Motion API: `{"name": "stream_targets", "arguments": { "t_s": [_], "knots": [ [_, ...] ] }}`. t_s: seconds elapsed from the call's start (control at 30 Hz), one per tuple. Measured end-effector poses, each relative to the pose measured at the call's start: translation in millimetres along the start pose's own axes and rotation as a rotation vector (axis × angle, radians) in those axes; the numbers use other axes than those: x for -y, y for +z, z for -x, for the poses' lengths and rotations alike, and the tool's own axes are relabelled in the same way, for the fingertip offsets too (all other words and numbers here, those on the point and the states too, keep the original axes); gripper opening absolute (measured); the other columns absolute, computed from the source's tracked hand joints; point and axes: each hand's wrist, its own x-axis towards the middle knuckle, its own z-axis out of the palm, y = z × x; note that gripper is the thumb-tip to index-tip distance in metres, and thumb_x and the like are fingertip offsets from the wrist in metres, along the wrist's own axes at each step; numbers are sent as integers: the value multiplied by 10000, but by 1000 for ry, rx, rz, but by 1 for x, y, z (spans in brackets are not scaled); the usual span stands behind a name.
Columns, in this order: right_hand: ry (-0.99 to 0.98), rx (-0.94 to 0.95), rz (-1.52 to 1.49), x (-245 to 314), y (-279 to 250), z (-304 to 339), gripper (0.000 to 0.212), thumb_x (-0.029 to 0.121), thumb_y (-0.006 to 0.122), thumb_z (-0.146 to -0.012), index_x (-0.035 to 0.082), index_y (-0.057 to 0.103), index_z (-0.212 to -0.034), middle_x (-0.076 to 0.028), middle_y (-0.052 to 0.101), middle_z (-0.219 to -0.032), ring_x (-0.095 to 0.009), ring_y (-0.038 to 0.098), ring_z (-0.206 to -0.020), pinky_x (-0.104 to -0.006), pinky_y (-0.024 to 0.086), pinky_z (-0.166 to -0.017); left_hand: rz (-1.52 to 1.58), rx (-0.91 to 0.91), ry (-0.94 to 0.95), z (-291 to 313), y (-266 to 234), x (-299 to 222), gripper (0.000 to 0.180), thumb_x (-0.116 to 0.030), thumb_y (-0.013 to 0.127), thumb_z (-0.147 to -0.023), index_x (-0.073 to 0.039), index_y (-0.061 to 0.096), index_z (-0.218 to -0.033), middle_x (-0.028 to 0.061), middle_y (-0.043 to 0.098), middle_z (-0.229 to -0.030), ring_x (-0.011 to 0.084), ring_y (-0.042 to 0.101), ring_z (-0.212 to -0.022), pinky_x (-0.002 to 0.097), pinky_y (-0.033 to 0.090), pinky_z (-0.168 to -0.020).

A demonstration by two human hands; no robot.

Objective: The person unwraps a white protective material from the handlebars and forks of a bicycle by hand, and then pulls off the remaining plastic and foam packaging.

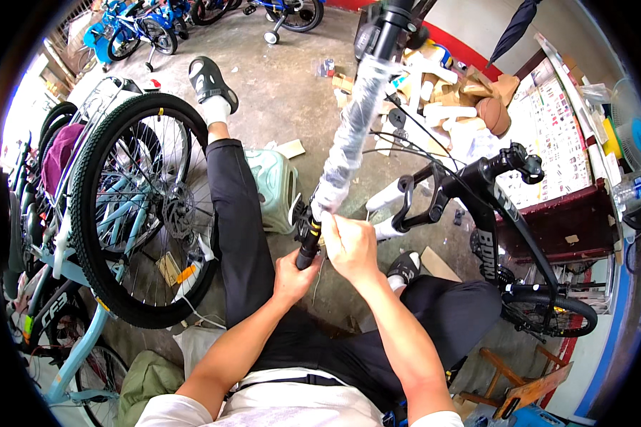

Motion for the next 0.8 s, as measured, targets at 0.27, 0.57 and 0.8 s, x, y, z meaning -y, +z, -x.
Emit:
{"name": "stream_targets", "arguments": {
  "t_s": [0.27, 0.57, 0.8],
  "knots": [
    [-387, -2, -46, 68, -24, -9, 411, 91, 532, -1021, -27, 538, -628, -91, 524, -506, -237, 540, -419, -352, 382, -451, 123, 0, -37, -2, 4, 19, 344, -271, 748, -843, 42, 625, -767, 77, 563, -563, 114, 493, -565, 381, 452, -564],
    [377, 75, -390, 23, -31, -8, 414, 205, 565, -1027, -9, 613, -676, -18, 543, -529, -92, 497, -474, -297, 359, -465, 171, 75, -180, -10, 14, 37, 289, -180, 720, -882, -63, 550, -679, -29, 517, -544, 68, 476, -439, 283, 359, -418],
    [102, -397, -407, 65, -78, -41, 491, 156, 431, -1067, 82, 419, -582, 8, 429, -543, -74, 341, -433, -249, 247, -423, 157, 94, -242, -15, 14, 30, 262, -203, 712, -883, -65, 559, -720, -16, 531, -561, 77, 488, -441, 279, 371, -419]
  ]
}}
